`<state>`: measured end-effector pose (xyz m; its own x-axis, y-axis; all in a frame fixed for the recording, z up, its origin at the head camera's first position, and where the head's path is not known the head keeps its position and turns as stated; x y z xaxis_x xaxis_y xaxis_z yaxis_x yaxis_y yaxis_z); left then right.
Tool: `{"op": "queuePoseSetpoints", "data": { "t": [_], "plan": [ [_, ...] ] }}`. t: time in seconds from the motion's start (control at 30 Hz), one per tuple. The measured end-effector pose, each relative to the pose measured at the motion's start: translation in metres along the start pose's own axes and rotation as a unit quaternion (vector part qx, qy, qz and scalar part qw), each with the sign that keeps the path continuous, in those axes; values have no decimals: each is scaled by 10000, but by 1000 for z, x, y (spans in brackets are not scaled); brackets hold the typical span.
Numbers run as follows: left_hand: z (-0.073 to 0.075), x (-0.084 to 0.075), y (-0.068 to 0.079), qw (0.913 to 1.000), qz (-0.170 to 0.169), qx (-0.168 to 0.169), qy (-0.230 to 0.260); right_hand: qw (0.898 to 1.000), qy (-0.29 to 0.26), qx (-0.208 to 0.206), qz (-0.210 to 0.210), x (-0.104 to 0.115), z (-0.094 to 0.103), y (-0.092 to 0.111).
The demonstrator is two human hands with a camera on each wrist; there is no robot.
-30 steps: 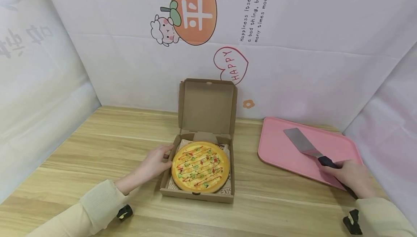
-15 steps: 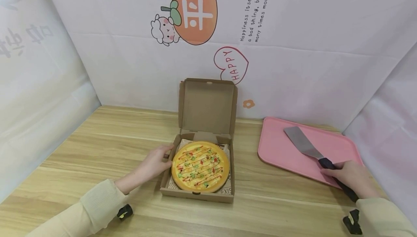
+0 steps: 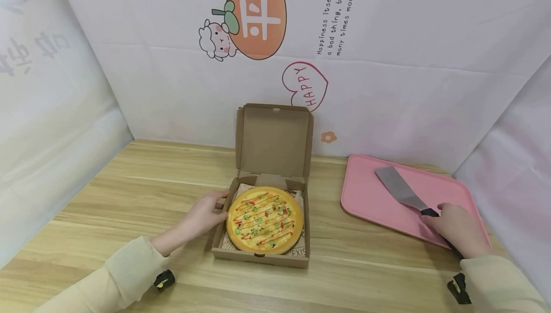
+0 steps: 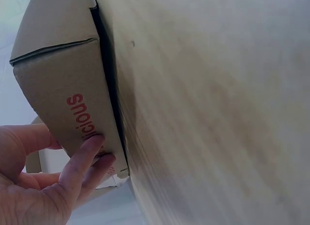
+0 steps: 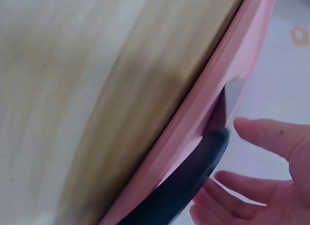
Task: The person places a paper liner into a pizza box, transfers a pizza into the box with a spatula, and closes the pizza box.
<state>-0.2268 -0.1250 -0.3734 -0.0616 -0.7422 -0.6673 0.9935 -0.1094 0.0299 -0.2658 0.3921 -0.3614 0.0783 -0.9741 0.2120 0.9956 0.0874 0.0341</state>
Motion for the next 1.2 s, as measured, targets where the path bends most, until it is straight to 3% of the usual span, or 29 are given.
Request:
{"op": "queuePoseSetpoints", "data": {
  "t": [0.17, 0.27, 0.57, 0.93, 1.2],
  "plan": [
    [1, 2, -3, 9994, -33, 58, 327, 9942, -30, -948, 505, 28, 4, 0],
    [2, 4, -6, 9986, 28, 115, 511, 9900, -50, -1175, 775, 46, 4, -2],
    [4, 6, -11, 9983, 116, 186, 533, 9878, 106, -894, 1267, 108, -4, -5],
    [4, 8, -25, 9984, 142, 94, 532, 9871, -277, -444, 1516, 175, -14, -8],
    [10, 5, -36, 9980, 137, 27, 613, 9815, -748, -324, 1731, 207, -23, -14]
  ]
}}
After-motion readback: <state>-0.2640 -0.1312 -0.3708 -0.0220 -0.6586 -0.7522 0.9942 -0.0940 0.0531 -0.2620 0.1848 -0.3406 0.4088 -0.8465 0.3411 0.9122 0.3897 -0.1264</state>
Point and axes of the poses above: each hand's wrist, its own y-axis away from the middle knuckle, its own z-axis out of the back of the hand, x = y × z, the point moved 4 cm from there along -y, towards the middle knuckle, and after that the axes turned 4 degrees about z, right-handed, at the moved point
